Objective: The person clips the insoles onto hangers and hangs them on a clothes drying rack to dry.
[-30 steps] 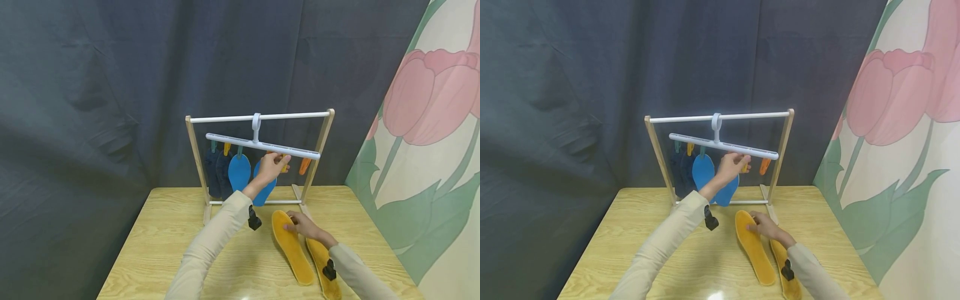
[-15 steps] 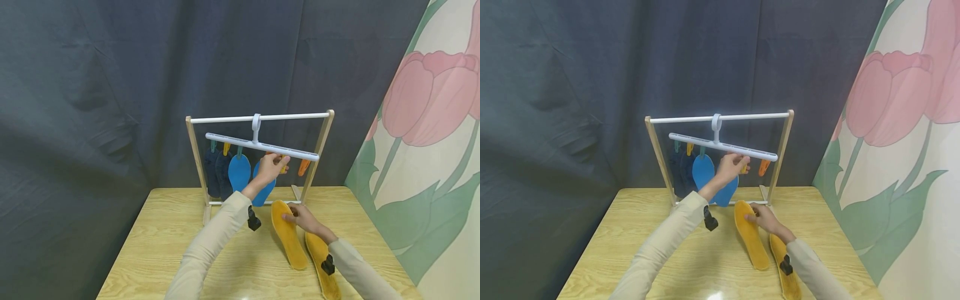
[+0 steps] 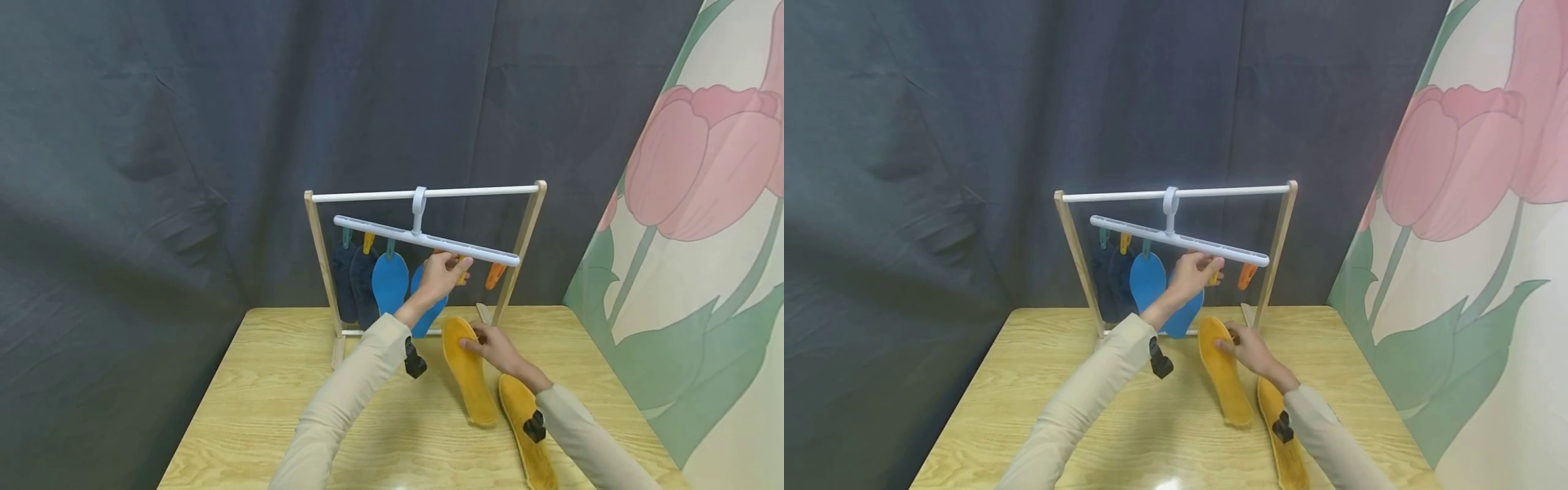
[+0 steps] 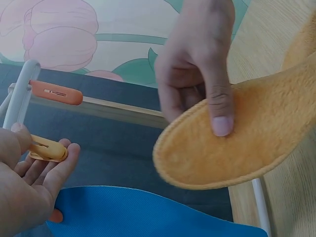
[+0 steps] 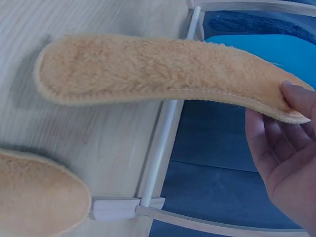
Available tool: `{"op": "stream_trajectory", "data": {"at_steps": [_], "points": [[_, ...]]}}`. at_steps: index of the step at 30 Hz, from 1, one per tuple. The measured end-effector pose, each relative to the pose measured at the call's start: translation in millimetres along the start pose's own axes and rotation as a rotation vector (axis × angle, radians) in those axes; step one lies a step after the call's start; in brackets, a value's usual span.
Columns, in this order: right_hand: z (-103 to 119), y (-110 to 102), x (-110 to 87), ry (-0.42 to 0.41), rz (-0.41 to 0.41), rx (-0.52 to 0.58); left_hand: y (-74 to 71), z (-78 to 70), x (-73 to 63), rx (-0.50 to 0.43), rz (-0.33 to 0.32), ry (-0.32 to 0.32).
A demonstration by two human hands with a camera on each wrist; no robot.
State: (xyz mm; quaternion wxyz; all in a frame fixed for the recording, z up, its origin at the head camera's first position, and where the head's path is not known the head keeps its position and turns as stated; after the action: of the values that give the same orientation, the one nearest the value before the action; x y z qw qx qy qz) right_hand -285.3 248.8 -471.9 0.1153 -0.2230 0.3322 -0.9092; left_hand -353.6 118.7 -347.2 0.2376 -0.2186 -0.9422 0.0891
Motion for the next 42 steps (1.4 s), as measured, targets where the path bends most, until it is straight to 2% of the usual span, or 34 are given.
{"op": "stream_trajectory", "data": {"at_steps": [4, 7, 11, 14, 19, 28, 36, 42], "points": [[3.9, -4.6, 3.1, 0.008, -0.025, 0.033, -0.6, 0.0, 0.1, 0.007, 0.001, 0.003], [24.6, -11.2, 3.7, 0.008, -0.022, 0.061, -0.3, -1.1, 0.1, 0.013, 0.007, 0.008], [32.8, -15.7, 5.6, -0.002, -0.040, 0.079, -0.3, -1.9, -0.4, 0.018, 0.010, 0.006], [18.3, -15.3, 8.2, -0.004, -0.068, 0.098, -1.1, -2.4, -0.8, 0.034, 0.008, 0.010], [16.1, -20.3, 11.3, -0.005, -0.116, 0.153, -2.2, -4.8, -0.8, 0.063, 0.007, 0.034], [20.4, -23.7, 14.7, 0.020, -0.155, 0.151, -2.0, -2.5, 0.1, 0.059, -0.002, 0.023], [22.7, -26.7, 20.0, 0.024, -0.201, 0.231, -3.3, -3.1, 1.4, 0.070, -0.008, 0.034], [35.5, -29.1, 20.7, 0.030, -0.190, 0.249, -3.7, -0.6, 2.9, 0.070, -0.010, 0.033]]}}
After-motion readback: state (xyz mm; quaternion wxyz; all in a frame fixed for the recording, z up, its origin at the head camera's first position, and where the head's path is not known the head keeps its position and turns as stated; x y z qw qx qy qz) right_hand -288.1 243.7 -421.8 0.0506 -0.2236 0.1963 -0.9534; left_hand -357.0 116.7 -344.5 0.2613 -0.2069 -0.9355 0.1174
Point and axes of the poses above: each hand's wrist, its own x-axis towards the middle knuckle, its own y-axis out of the palm, z = x × y, the point moved 6 cm from there along x, towards the middle knuckle, and after that the axes turned 4 degrees about z, right-handed, at the moved point
